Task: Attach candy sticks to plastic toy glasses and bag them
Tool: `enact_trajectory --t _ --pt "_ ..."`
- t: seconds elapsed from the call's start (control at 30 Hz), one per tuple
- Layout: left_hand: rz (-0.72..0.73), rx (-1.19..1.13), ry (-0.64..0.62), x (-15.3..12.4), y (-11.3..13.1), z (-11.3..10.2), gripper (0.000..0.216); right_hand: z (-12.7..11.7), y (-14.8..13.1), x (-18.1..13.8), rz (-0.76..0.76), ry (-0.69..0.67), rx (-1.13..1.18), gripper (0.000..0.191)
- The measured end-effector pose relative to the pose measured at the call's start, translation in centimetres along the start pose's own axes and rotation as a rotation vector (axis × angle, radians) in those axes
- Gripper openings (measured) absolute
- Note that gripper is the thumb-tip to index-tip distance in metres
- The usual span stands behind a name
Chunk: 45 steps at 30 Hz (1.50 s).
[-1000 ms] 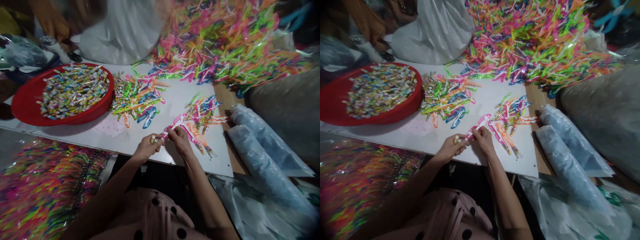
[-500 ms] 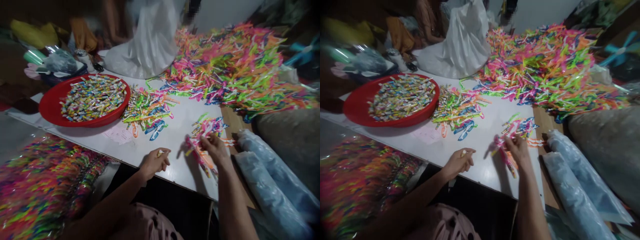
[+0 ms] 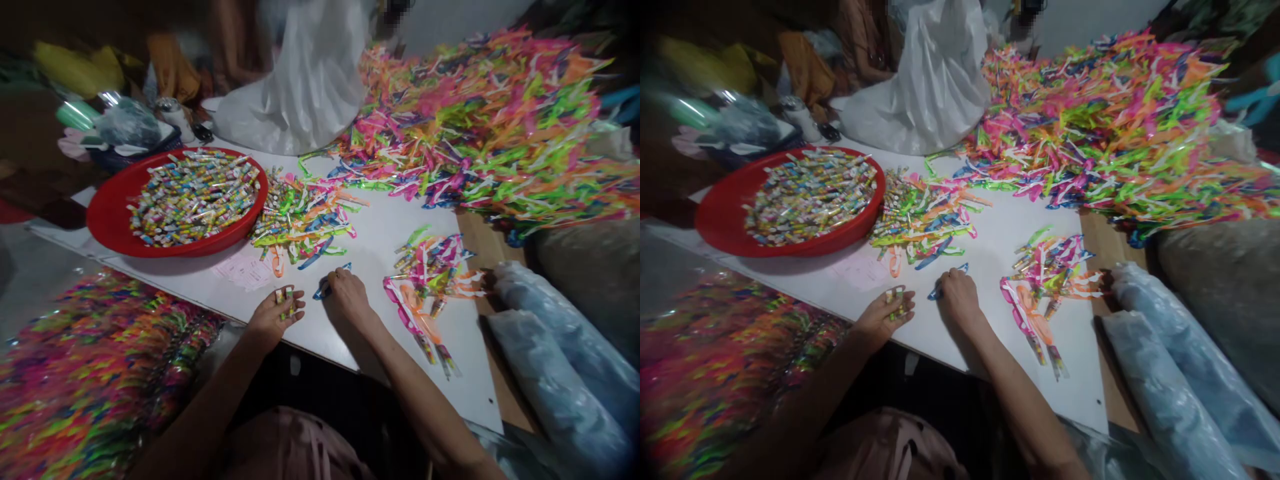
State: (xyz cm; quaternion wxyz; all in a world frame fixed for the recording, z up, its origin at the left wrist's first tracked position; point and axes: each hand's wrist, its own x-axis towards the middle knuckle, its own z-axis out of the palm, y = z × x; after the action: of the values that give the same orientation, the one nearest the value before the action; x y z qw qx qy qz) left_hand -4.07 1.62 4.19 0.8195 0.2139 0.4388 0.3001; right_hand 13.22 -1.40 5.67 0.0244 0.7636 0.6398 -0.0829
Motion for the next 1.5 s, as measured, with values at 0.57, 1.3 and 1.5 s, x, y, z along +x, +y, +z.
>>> enact_trajectory --t 0.57,1.3,1.5 --pt "0.19 0.309 -0.193 0.0 -0.8 1.5 0.052 0.0 6.0 -1.7 0.067 -0.067 0.04 0.018" --pt "0.26 0.426 -0.281 0.0 -2.8 2.0 0.042 -0.1 3.7 -5.2 0.24 0.278 1.056 0.033" --pt "0.167 0.458 -0.247 -0.4 -3.0 2.9 0.049 -2.4 1.2 -6.2 0.101 0.473 1.277 0.021"
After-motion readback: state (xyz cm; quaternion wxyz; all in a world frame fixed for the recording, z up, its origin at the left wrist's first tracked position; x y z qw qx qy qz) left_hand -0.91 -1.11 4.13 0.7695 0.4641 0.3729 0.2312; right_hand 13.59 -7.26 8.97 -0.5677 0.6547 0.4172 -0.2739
